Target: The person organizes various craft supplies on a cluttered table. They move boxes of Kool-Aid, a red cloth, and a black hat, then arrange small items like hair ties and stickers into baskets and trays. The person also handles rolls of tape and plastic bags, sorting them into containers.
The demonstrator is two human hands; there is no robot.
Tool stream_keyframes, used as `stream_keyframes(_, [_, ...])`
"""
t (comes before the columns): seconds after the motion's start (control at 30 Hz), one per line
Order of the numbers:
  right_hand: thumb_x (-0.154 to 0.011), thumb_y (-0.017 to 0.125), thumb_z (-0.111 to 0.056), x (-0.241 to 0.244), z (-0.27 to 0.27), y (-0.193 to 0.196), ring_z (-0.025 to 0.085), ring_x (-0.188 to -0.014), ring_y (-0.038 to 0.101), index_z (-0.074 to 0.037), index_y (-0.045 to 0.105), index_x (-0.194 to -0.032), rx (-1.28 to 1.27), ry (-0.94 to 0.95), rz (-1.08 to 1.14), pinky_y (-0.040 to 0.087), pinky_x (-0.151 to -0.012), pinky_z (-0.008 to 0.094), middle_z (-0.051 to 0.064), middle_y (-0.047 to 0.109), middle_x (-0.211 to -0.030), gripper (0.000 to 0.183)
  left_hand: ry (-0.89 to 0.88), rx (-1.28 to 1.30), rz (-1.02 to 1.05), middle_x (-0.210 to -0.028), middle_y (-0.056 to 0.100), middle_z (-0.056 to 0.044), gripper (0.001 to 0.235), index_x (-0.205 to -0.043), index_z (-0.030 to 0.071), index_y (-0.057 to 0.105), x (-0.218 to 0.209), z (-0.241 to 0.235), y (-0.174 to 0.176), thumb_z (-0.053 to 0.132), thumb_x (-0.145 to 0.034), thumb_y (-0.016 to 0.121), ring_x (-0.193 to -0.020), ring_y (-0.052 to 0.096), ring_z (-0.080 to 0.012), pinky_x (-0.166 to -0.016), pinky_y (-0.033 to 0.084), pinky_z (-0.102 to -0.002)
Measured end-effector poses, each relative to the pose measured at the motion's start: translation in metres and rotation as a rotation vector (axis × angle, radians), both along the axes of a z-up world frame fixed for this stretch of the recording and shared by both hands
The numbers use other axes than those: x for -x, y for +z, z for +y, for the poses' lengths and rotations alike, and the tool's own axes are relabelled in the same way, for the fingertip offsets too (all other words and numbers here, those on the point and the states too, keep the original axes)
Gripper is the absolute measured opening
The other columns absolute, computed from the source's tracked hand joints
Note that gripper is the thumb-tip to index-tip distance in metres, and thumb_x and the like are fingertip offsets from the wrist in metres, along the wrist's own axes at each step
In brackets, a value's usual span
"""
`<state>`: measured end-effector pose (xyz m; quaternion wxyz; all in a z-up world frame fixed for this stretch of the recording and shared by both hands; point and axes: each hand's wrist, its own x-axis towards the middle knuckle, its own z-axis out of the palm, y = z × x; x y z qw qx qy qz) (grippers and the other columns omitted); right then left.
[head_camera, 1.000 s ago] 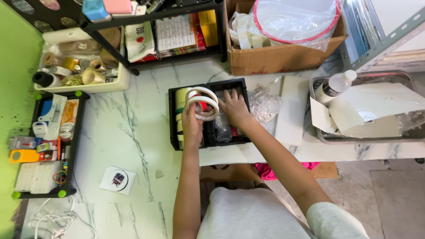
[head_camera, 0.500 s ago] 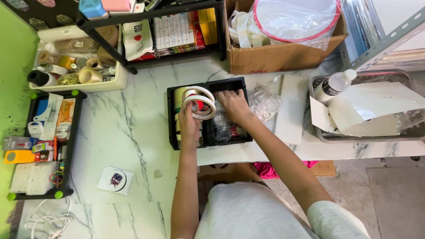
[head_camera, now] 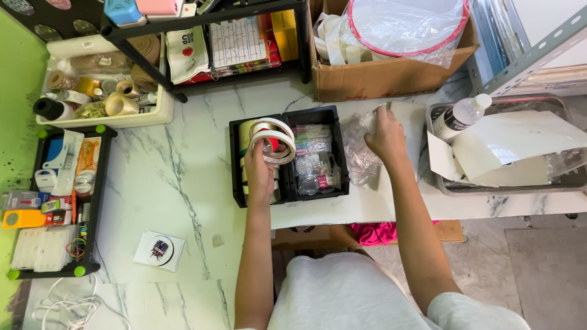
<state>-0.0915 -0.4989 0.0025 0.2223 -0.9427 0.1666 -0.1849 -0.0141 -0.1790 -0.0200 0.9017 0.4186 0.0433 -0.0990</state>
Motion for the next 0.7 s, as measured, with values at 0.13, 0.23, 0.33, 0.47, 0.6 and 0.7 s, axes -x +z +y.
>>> stream_keyframes(0.13, [-0.067, 0.083, -0.011, 0.000, 0.008, -0.005, 0.043, -0.103, 0.063, -0.004, 0.054, -0.120, 0.088, -0.005, 0.122, 0.049, -0.087, 0.056, 0.022, 0.064, -0.112, 0.062, -0.021, -0.007, -0.011, -0.117, 0.069, -0.013, 0.033, -0.128, -0.003, 0.059, 0.002, -0.005, 0.009, 0.021, -0.107, 0.055, -0.102, 0.071, -0.0218, -0.085, 0.061, -0.036])
stream_keyframes(0.23, [-0.043, 0.089, -0.021, -0.003, 0.041, 0.028, 0.046, -0.104, 0.061, -0.004, 0.062, -0.114, 0.410, 0.074, -0.120, 0.048, -0.089, 0.060, 0.026, 0.064, -0.112, 0.078, -0.042, -0.010, -0.039, -0.113, 0.070, -0.014, 0.032, -0.127, -0.003, 0.060, -0.003, -0.007, 0.006, 0.022, -0.107, 0.054, -0.096, 0.073, -0.0233, -0.082, 0.063, -0.037])
stream_keyframes(0.33, [-0.077, 0.081, -0.012, -0.006, 0.079, 0.032, 0.035, -0.119, 0.060, -0.008, 0.066, -0.117, 0.103, 0.344, -0.046, 0.051, -0.106, 0.045, 0.015, 0.064, -0.123, 0.043, -0.011, -0.081, 0.004, -0.112, 0.070, -0.015, 0.032, -0.129, -0.002, 0.060, -0.003, -0.006, 0.002, 0.022, -0.108, 0.054, -0.094, 0.072, -0.0235, -0.075, 0.058, -0.036])
stream_keyframes(0.47, [-0.070, 0.086, -0.016, -0.008, 0.128, 0.006, 0.039, -0.113, 0.058, -0.004, 0.064, -0.117, 0.161, 0.622, 0.213, 0.051, -0.094, 0.047, 0.017, 0.060, -0.121, 0.053, -0.013, -0.011, -0.019, -0.112, 0.070, -0.014, 0.031, -0.127, -0.002, 0.060, 0.002, -0.004, 0.007, 0.021, -0.107, 0.053, -0.094, 0.074, -0.0232, -0.082, 0.063, -0.037])
stream_keyframes(0.6, [-0.065, 0.089, -0.020, -0.009, 0.132, 0.004, 0.042, -0.113, 0.054, 0.000, 0.059, -0.111, 0.103, 0.618, 0.141, 0.050, -0.092, 0.049, 0.021, 0.058, -0.113, 0.059, 0.030, 0.047, 0.011, -0.115, 0.069, -0.013, 0.030, -0.130, -0.003, 0.060, -0.004, 0.003, -0.011, 0.018, -0.109, 0.055, -0.099, 0.072, -0.0204, -0.087, 0.062, -0.036])
stream_keyframes(0.7, [-0.073, 0.085, -0.015, -0.008, 0.126, -0.002, 0.039, -0.112, 0.055, -0.004, 0.059, -0.115, 0.056, 0.669, 0.119, 0.050, -0.096, 0.050, 0.016, 0.060, -0.114, 0.051, -0.010, 0.037, -0.037, -0.111, 0.070, -0.014, 0.030, -0.126, -0.003, 0.059, 0.000, 0.002, 0.006, 0.019, -0.107, 0.054, -0.091, 0.073, -0.0254, -0.082, 0.063, -0.038])
